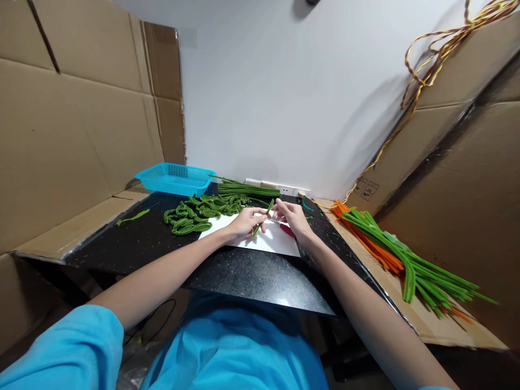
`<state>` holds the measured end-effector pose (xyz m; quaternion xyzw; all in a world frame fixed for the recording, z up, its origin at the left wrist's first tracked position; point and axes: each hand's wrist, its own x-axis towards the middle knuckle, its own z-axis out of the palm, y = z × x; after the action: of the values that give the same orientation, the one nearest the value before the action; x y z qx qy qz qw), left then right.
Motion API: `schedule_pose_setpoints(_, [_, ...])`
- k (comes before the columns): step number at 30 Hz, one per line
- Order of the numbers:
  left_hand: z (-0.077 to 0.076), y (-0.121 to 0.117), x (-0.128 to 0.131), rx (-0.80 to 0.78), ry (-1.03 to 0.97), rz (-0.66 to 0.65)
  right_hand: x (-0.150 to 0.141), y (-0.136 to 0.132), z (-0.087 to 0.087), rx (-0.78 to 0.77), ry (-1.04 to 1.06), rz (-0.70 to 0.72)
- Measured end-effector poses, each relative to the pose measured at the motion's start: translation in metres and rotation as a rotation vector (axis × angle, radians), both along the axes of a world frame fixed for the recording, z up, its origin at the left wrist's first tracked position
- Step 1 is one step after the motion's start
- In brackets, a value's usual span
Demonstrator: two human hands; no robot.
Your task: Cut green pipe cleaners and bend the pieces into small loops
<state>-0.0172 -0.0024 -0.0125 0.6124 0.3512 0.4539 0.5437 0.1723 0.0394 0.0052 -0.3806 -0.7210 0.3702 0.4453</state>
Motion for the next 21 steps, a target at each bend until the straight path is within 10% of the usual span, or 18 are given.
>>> schedule_pose_setpoints(11, [-0.002, 0.002, -0.001, -0.035, -0.033, -0.042, 0.006, 0.006, -0.001, -0.109, 0.309, -0.118])
schedule_pose_setpoints(21, [0.005, -0.005, 0.0, -0.018, -0.03, -0.052, 0.002, -0.003, -0.001, -0.229, 0.203, 0.252])
